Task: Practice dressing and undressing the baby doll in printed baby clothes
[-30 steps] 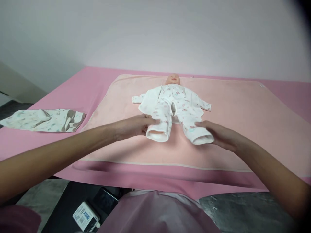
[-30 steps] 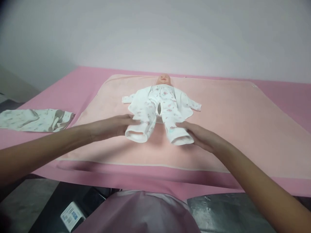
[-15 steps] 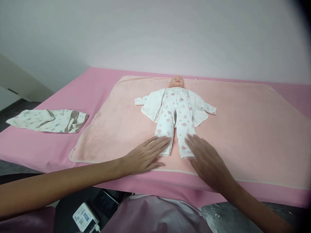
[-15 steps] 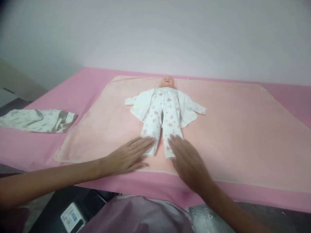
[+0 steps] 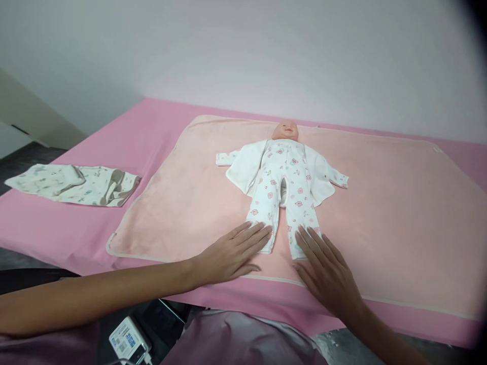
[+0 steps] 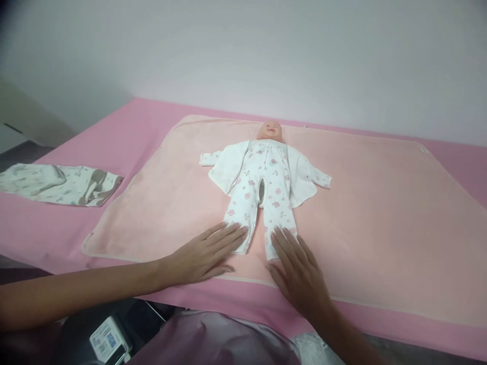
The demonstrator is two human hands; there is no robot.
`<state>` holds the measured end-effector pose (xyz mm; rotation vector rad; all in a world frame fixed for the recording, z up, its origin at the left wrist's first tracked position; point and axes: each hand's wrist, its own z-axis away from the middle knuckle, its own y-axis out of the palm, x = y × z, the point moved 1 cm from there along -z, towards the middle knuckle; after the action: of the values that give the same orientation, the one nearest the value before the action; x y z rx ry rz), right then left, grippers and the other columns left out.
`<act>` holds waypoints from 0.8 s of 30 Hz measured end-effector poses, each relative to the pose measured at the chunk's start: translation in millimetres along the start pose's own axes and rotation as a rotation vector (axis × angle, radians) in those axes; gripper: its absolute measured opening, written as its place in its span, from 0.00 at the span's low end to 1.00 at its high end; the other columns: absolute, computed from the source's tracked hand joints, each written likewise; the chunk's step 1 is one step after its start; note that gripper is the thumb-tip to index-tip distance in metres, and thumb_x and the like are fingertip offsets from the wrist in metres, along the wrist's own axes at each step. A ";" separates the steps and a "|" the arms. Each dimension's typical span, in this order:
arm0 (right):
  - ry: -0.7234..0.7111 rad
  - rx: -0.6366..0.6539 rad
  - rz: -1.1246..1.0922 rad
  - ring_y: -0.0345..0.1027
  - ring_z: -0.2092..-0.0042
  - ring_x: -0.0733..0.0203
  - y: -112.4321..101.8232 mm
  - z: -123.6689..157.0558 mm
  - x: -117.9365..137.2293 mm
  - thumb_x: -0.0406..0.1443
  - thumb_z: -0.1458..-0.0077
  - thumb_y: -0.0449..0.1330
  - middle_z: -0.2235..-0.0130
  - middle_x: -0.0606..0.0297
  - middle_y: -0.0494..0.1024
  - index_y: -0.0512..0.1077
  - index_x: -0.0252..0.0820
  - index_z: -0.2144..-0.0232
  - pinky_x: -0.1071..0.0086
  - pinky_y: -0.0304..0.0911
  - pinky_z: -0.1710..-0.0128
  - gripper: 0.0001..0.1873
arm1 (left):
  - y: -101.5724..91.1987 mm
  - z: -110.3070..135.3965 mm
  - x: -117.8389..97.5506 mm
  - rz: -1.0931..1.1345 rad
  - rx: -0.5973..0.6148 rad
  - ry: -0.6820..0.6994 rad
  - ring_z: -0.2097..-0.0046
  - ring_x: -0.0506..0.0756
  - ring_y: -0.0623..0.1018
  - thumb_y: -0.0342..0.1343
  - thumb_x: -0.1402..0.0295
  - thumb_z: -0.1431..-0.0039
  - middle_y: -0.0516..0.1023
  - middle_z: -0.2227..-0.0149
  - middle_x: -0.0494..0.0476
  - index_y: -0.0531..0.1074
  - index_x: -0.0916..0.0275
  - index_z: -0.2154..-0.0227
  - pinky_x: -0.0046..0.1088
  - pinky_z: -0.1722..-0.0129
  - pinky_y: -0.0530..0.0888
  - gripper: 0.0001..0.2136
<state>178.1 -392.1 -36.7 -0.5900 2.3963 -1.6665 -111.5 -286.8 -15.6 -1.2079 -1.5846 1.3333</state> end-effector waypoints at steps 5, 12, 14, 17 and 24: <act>0.281 -0.169 -0.015 0.49 0.26 0.32 15.3 -32.0 7.6 0.47 0.39 0.67 0.27 0.46 0.58 0.63 0.43 0.39 0.35 0.58 0.33 0.31 | -2.0 -34.0 4.9 0.058 -0.139 -0.016 0.30 0.65 0.68 0.47 0.53 0.25 0.69 0.32 0.68 0.67 0.69 0.34 0.50 0.25 0.59 0.27; 0.495 -0.078 -0.195 0.67 0.37 0.38 17.5 -44.5 -13.5 0.39 0.44 0.62 0.34 0.46 0.67 0.52 0.42 0.30 0.45 0.70 0.41 0.43 | 2.0 -61.5 26.1 -0.015 -0.118 -0.053 0.32 0.66 0.69 0.47 0.58 0.25 0.74 0.37 0.70 0.74 0.68 0.45 0.52 0.28 0.61 0.20; 0.561 -0.039 -0.219 0.68 0.37 0.38 6.6 -43.3 -17.0 0.39 0.45 0.63 0.34 0.47 0.67 0.52 0.44 0.30 0.46 0.72 0.44 0.44 | 2.9 -58.7 29.5 0.004 -0.108 -0.051 0.33 0.66 0.69 0.48 0.58 0.26 0.74 0.38 0.70 0.75 0.67 0.48 0.52 0.30 0.63 0.19; 0.633 -0.001 -0.245 0.71 0.40 0.37 -6.5 -44.3 -14.9 0.41 0.45 0.63 0.34 0.48 0.66 0.53 0.45 0.30 0.49 0.74 0.50 0.44 | 1.8 -55.0 32.5 0.048 -0.104 -0.064 0.33 0.67 0.68 0.50 0.59 0.27 0.73 0.37 0.69 0.74 0.65 0.48 0.52 0.32 0.65 0.17; 0.494 0.001 -0.250 0.69 0.40 0.41 0.3 -35.4 6.2 0.47 0.36 0.61 0.36 0.49 0.69 0.52 0.46 0.29 0.46 0.70 0.43 0.39 | -19.3 -49.0 43.3 0.301 -0.152 -0.127 0.34 0.63 0.69 0.51 0.59 0.26 0.71 0.36 0.65 0.66 0.60 0.38 0.46 0.34 0.67 0.19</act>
<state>160.0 -364.0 -23.5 -0.5467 2.7430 -2.1294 -82.4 -231.4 11.3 -1.5287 -1.6659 1.5245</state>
